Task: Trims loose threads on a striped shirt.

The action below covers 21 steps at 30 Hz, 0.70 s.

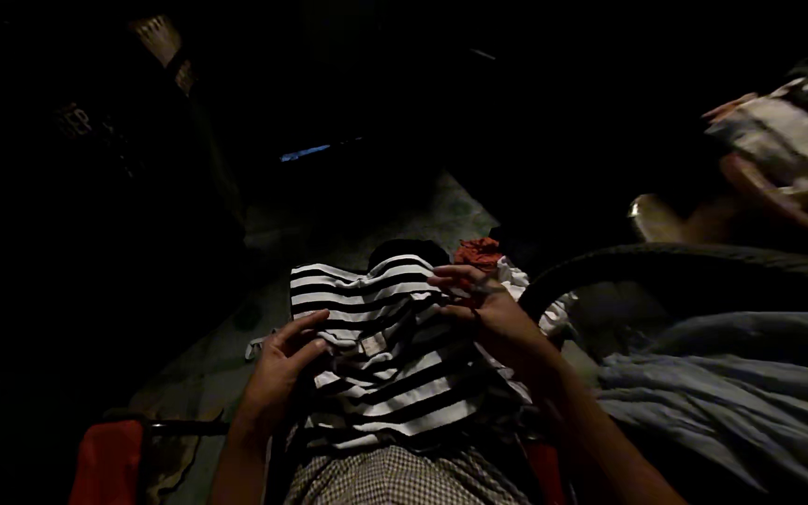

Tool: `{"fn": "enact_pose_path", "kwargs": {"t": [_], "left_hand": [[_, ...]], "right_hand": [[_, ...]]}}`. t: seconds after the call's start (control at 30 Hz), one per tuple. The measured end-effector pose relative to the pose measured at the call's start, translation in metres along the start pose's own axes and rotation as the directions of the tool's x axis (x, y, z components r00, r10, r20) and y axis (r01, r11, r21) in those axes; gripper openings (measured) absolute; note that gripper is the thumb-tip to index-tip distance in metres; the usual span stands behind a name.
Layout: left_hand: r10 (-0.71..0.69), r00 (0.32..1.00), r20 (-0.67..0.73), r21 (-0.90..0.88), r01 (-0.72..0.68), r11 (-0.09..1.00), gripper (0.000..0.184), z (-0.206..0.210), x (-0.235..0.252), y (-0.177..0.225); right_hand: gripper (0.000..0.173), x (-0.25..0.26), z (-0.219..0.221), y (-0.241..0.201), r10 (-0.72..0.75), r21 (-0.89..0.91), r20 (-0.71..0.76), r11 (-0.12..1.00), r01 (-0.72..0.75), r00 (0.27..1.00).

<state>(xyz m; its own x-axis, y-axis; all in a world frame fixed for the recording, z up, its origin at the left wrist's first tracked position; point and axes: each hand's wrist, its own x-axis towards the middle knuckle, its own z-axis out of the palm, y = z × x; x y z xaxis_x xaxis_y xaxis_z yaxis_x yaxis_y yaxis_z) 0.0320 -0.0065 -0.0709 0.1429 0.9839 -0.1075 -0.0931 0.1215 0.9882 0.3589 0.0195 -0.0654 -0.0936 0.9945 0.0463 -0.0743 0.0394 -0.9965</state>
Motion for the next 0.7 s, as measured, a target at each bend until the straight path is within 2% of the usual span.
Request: {"fn": "enact_pose_path", "kwargs": {"t": [0.07, 0.13, 0.2, 0.3, 0.37, 0.5, 0.6, 0.7], "left_hand": [[-0.008, 1.000, -0.011, -0.145, 0.006, 0.989, 0.033, 0.001, 0.000, 0.014], [-0.030, 0.999, -0.030, -0.251, 0.022, 0.968, 0.036, 0.001, 0.003, 0.024], [-0.070, 0.996, -0.063, -0.362, 0.042, 0.931, 0.037, -0.001, 0.010, 0.031], [-0.093, 0.990, -0.109, -0.527, 0.022, 0.850, 0.035, -0.007, 0.014, 0.050], [-0.053, 0.992, -0.116, -0.585, -0.025, 0.811, 0.035, -0.010, 0.016, 0.061], [0.182, 0.982, -0.046, -0.497, -0.181, 0.849, 0.041, -0.018, 0.030, 0.105], [0.407, 0.908, 0.102, -0.388, -0.341, 0.856, 0.044, -0.027, 0.060, 0.151], [0.528, 0.849, 0.003, -0.198, -0.517, 0.833, 0.043, -0.020, 0.090, 0.212]], "right_hand": [[0.057, 0.008, 0.002, -0.004, 0.007, 0.064, 0.119, 0.998, -0.014, 0.993], [0.056, 0.012, 0.004, -0.009, 0.020, 0.154, 0.205, 0.987, -0.052, 0.979], [0.048, 0.013, 0.008, -0.015, 0.091, 0.223, 0.190, 0.966, -0.133, 0.978], [0.030, 0.019, 0.017, -0.022, 0.202, 0.179, 0.094, 0.960, -0.216, 0.975], [0.033, 0.017, 0.015, -0.030, 0.222, 0.124, 0.067, 0.965, -0.229, 0.973], [0.046, 0.019, 0.008, -0.068, 0.150, 0.044, 0.015, 0.988, -0.150, 0.989], [0.049, 0.035, -0.004, -0.123, -0.003, -0.005, -0.011, 1.000, 0.003, 1.000], [0.047, 0.058, -0.010, -0.199, -0.214, -0.046, -0.022, 0.976, 0.213, 0.976]]}}
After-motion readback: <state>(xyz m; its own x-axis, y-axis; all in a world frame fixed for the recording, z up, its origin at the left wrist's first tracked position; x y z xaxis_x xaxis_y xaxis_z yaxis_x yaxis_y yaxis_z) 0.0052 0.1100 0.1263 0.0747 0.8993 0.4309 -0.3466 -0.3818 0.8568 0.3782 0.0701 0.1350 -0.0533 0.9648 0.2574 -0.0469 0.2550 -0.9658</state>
